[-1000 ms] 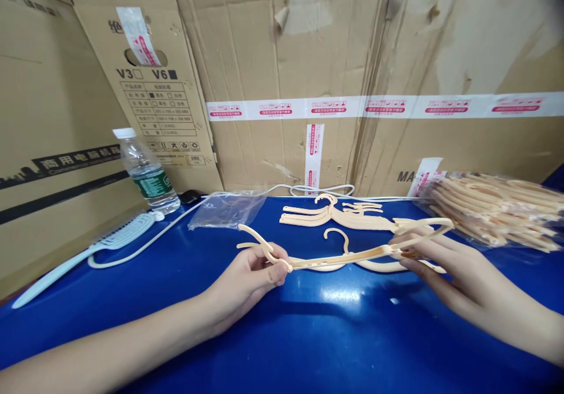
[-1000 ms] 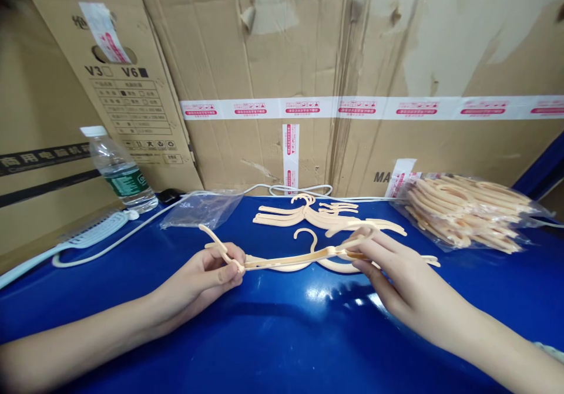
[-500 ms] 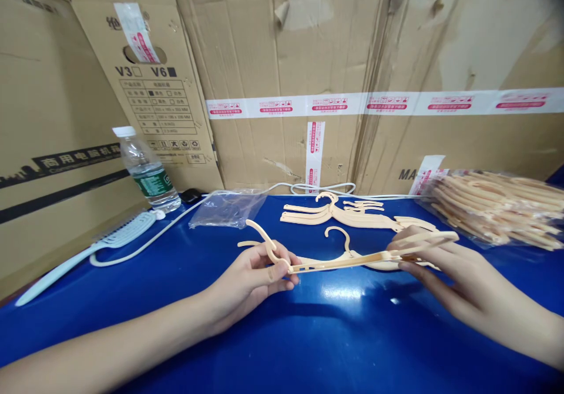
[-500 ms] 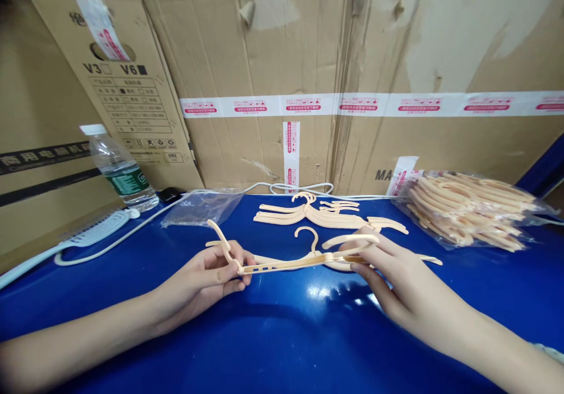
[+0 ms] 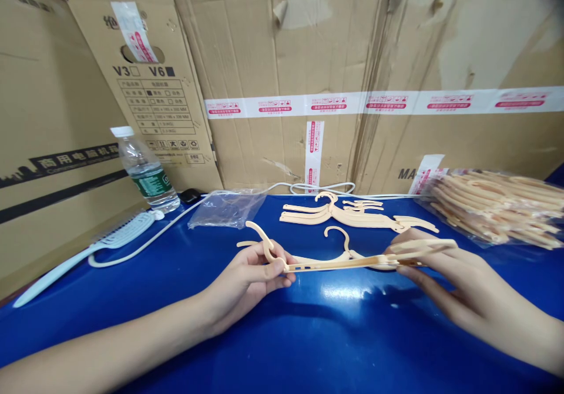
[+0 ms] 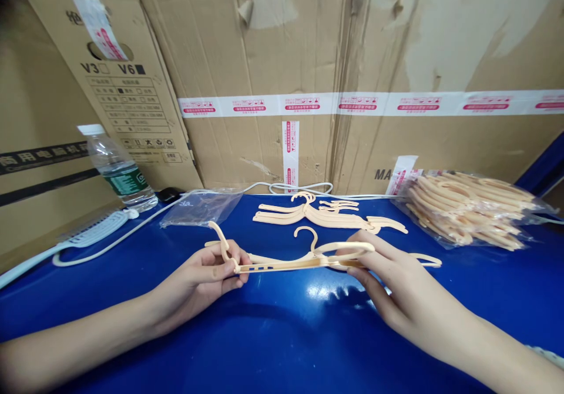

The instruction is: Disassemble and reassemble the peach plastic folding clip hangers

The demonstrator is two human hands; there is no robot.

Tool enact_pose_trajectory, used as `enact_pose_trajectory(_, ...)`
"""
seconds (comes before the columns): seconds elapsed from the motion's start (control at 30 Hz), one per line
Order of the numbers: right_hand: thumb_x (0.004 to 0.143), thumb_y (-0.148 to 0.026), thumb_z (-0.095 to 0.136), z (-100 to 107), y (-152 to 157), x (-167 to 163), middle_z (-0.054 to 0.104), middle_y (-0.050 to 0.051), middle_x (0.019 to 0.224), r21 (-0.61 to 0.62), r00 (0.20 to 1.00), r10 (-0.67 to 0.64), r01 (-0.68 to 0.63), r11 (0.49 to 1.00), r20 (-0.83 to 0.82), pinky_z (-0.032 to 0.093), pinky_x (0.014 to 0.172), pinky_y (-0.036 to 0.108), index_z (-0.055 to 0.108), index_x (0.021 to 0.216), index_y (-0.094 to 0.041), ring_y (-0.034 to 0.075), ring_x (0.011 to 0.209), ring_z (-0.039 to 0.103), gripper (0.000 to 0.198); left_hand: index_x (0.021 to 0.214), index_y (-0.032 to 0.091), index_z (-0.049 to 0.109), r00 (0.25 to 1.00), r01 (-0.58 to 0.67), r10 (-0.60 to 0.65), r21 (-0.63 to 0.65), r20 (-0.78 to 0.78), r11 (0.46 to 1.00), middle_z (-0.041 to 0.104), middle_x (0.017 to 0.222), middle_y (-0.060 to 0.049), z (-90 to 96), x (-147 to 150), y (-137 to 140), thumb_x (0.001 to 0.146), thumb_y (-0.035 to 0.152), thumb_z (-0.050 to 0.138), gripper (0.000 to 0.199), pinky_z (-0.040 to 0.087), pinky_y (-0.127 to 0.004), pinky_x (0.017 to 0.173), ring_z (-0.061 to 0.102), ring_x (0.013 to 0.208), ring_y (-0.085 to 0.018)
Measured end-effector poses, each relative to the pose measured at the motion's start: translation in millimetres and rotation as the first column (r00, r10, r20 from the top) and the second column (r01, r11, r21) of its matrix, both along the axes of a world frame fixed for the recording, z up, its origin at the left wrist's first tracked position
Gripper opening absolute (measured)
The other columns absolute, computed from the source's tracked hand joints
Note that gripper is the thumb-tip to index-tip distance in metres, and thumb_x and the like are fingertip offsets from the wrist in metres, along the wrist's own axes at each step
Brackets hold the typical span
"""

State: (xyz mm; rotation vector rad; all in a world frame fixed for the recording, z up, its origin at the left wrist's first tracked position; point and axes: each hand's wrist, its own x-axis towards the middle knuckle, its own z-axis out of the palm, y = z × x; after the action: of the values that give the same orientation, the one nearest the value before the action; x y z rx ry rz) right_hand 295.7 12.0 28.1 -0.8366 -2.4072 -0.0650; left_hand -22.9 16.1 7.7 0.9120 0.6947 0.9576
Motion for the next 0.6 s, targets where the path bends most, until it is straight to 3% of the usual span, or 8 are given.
enact_pose_trajectory(0.6,0.094,-0.01,0.046,1.9,-8.7,-9.4,0.064,0.007,0.103,-0.016,1.0,0.019,-0.019,1.0,-0.008,0.057,0.07,0.025,0.053,0.117,-0.028,0.022,0.103,0.065,0.03,0.071,0.014,0.062,0.997,-0.052,0.056,0.059,-0.059,0.997,0.066,0.079,-0.003,-1.1,-2.1,0.8,0.07,0.022,0.083,0.023,0.043,-0.024,0.069,0.058,0.071,-0.013)
